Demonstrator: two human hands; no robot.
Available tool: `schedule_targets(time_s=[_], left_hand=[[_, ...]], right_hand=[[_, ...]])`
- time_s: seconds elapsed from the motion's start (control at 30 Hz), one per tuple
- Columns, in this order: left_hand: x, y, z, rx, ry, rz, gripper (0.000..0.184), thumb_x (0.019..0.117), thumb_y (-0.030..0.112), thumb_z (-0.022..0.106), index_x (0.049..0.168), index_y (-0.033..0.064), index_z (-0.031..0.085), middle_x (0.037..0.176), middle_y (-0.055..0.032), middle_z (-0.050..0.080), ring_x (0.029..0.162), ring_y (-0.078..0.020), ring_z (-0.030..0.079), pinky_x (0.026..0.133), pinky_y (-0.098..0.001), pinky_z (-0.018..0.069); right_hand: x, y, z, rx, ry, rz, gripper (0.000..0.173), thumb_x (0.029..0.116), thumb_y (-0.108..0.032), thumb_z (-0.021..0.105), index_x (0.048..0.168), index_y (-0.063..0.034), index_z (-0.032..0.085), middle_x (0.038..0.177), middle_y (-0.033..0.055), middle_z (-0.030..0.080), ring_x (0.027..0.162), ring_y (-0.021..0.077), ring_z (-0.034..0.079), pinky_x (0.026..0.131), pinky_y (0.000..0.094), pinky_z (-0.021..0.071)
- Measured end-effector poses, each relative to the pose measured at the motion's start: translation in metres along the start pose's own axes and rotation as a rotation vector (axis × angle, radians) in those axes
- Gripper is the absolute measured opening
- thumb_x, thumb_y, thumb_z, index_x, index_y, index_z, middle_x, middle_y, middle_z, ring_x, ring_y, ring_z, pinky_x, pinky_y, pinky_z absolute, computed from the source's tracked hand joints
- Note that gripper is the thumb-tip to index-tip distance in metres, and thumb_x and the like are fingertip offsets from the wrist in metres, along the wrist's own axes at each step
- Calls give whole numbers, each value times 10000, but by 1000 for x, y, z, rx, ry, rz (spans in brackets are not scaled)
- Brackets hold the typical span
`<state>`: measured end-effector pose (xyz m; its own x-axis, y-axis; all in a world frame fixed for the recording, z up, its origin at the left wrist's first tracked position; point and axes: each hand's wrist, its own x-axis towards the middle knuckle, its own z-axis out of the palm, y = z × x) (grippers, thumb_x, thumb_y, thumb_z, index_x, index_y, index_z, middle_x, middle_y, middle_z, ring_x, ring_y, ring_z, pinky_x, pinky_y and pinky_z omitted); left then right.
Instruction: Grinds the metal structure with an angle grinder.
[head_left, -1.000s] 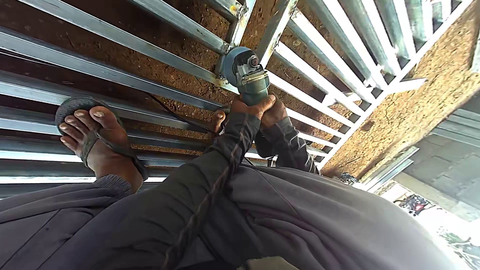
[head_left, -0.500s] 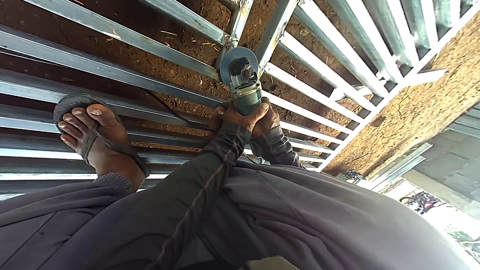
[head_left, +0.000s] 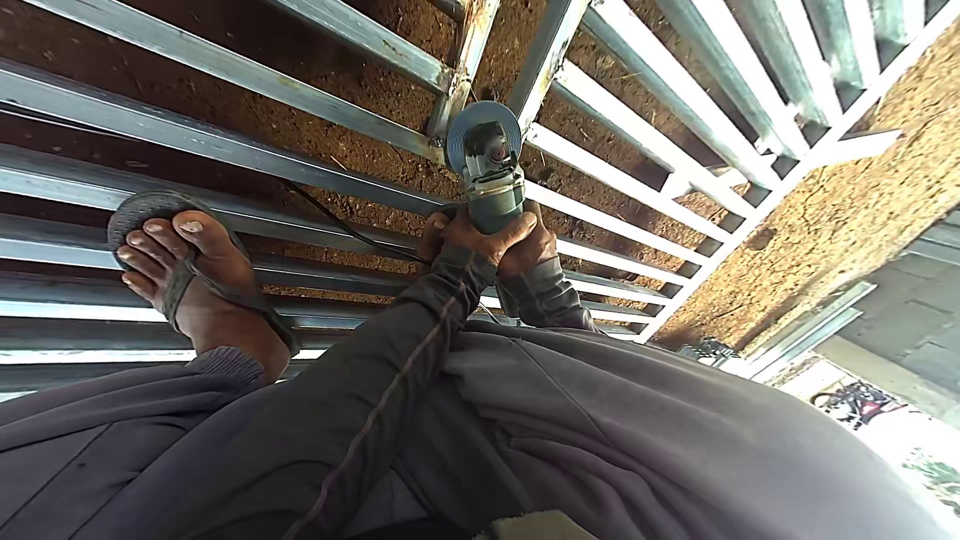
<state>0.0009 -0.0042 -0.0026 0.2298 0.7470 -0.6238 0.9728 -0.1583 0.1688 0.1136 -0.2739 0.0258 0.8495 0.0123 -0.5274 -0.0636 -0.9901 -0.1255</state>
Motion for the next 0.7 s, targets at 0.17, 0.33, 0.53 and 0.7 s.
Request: schedule_targets(time_s=[0.17, 0.33, 0.53, 0.7], left_hand=[[-1, 0, 2, 12, 9, -10, 867, 1062, 592, 115, 1567, -103, 227, 1652, -332, 157, 1579, -399, 87, 1267, -503, -59], [-1, 1, 2, -20, 19, -18, 889, 1055, 607, 152, 1564, -120, 212, 1648, -348, 143, 1579, -405, 72, 1261, -503, -89], [0, 1, 0, 33, -18, -32, 888, 1053, 615, 130, 1573, -100, 213, 1665, -310, 142, 1583, -391, 64, 1264, -510, -80], [1, 0, 1, 43, -18, -26, 834, 1061, 569, 100, 1576, -71, 244, 1663, -295, 179, 1583, -383, 76, 1263, -496, -80]], right_hand=[[1, -4, -5, -20, -33, -53, 643, 794, -371, 755, 1321, -40, 593, 915, 146, 750, 832, 344, 746, 705, 582, 577], [-2, -3, -5, -6, -39, -5, 656, 796, -356, 770, 1334, -40, 567, 920, 156, 746, 848, 354, 743, 727, 584, 573], [3, -8, -8, -33, -102, -18, 641, 781, -334, 768, 1328, -67, 568, 916, 139, 748, 854, 345, 746, 721, 580, 573], [1, -7, -5, -42, -57, -38, 639, 786, -353, 766, 1335, -85, 578, 901, 133, 751, 829, 347, 746, 698, 580, 573]])
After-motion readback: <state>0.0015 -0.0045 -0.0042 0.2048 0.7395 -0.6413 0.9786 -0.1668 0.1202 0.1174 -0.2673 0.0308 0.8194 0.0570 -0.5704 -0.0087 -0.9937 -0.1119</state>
